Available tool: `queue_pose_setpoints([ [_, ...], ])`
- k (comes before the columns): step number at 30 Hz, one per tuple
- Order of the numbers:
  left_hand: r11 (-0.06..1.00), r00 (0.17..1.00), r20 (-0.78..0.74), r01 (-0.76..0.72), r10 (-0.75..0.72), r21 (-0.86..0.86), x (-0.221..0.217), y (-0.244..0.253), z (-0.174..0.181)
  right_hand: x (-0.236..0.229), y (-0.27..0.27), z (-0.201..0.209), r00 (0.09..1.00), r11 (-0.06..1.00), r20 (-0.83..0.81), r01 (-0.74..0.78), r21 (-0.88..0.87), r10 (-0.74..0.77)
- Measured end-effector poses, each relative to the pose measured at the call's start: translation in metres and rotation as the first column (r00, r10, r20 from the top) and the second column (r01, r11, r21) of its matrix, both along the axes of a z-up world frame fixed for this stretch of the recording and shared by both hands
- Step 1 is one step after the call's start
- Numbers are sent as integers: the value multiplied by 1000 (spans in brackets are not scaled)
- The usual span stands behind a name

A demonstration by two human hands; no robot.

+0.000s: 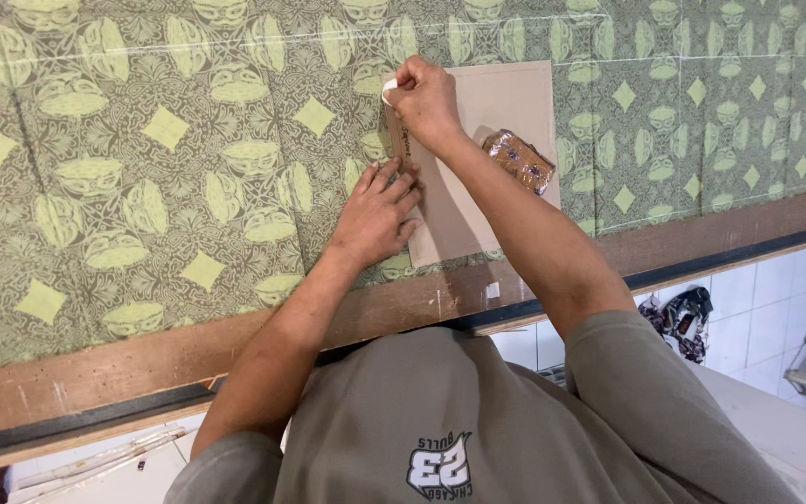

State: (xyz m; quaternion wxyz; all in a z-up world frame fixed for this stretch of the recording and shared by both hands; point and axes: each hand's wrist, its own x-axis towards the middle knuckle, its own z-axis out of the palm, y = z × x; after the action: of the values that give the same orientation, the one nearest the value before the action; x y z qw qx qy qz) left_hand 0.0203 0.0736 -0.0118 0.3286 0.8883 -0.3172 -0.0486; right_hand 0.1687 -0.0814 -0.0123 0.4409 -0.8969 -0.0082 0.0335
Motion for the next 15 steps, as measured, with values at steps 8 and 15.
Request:
queue_pose_setpoints([
  [8, 999, 1000, -23, 13, -12, 29, 2, 0, 2, 7, 5, 0, 999, 983, 41, 21, -182, -14],
  [15, 994, 998, -49, 37, -32, 106, 5, -3, 5, 40, 9, -8, 990, 967, 143, 26, -255, 11],
])
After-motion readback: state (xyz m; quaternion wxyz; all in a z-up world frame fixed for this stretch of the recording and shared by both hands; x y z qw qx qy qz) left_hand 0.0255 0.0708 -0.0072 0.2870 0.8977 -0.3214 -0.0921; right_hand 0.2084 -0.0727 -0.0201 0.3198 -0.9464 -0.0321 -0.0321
